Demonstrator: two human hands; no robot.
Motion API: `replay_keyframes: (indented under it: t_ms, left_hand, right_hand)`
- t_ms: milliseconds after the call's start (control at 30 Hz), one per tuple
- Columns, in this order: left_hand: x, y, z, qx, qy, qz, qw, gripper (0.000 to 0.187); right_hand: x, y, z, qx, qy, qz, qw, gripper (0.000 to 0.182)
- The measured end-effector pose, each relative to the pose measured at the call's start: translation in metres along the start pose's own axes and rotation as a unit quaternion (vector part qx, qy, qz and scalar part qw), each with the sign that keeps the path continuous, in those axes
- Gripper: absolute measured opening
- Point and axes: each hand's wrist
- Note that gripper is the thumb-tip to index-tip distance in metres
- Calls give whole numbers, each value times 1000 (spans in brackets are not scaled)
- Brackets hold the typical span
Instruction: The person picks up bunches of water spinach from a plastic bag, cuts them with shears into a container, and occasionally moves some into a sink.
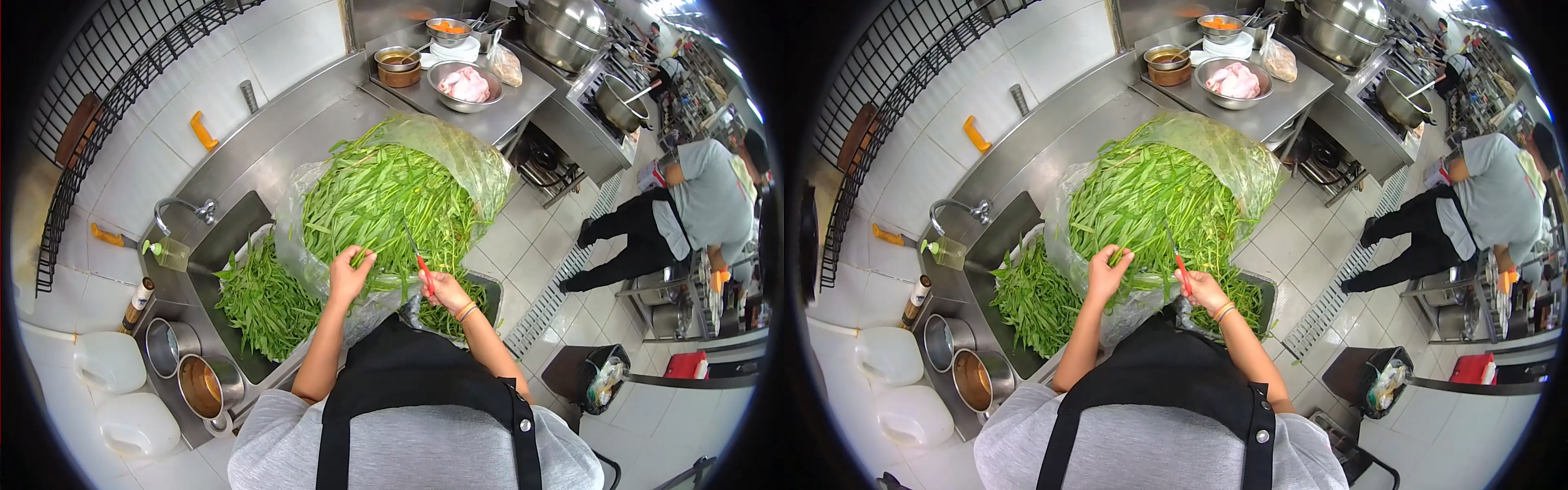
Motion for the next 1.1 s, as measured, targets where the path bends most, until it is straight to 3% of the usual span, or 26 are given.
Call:
replay_keyframes:
  t_ms: [67,200,367,500,567,633,700,733,767,800,833,900,933,967,1000,1033,1100]
  left_hand:
    - [-9,1,-3,4,-7,19,1000,17]
    - [-26,7,-14,128,2,83,988,32]
    - [-6,21,-23,155,59,107,980,38]
    - [-5,8,-38,101,66,3,993,38]
    - [-16,-3,-48,24,35,-192,980,39]
    - [-35,-7,-54,5,40,-204,978,41]
    - [-42,-2,-55,36,36,-154,987,40]
    - [-50,5,-53,107,-16,-136,985,38]
    - [-60,13,-51,169,-2,-153,974,37]
    - [-24,45,-39,155,52,-118,979,36]
    - [-23,68,-33,186,30,-93,978,35]
    - [-54,102,-26,354,19,-197,914,32]
    - [-79,129,-22,355,29,-230,906,34]
    - [-65,152,-12,305,94,-169,933,38]
    - [-85,172,-8,279,147,-213,925,38]
    - [-151,190,-7,291,110,-337,889,41]
    - [-146,186,0,204,364,-475,775,46]
  right_hand:
    - [2,2,0,-7,5,10,1000,36]
    - [-3,0,17,2,3,-13,1000,42]
    - [12,21,32,-39,19,-3,999,49]
    - [17,26,40,-26,13,-43,999,50]
    - [19,28,40,-14,18,-33,999,50]
    - [18,27,45,-13,25,-18,999,49]
    - [18,31,48,-9,35,-5,999,49]
    - [18,35,51,-10,52,19,998,48]
    - [19,37,54,-11,68,42,997,48]
    - [15,36,61,10,62,38,997,47]
    - [16,37,65,13,62,35,997,47]
    - [19,43,74,40,69,35,996,45]
    - [27,50,74,39,57,17,997,44]
    - [30,52,77,39,57,16,997,44]
    - [33,54,80,51,51,27,997,44]
    - [35,56,82,63,44,39,996,44]
    - [38,57,83,64,25,33,997,44]
Point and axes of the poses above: each hand's wrist, its own z-axis away from the middle knuckle, its own y-axis out of the back of the hand, x = y × z, and after that the axes turned 8 degrees about -z, right-handed
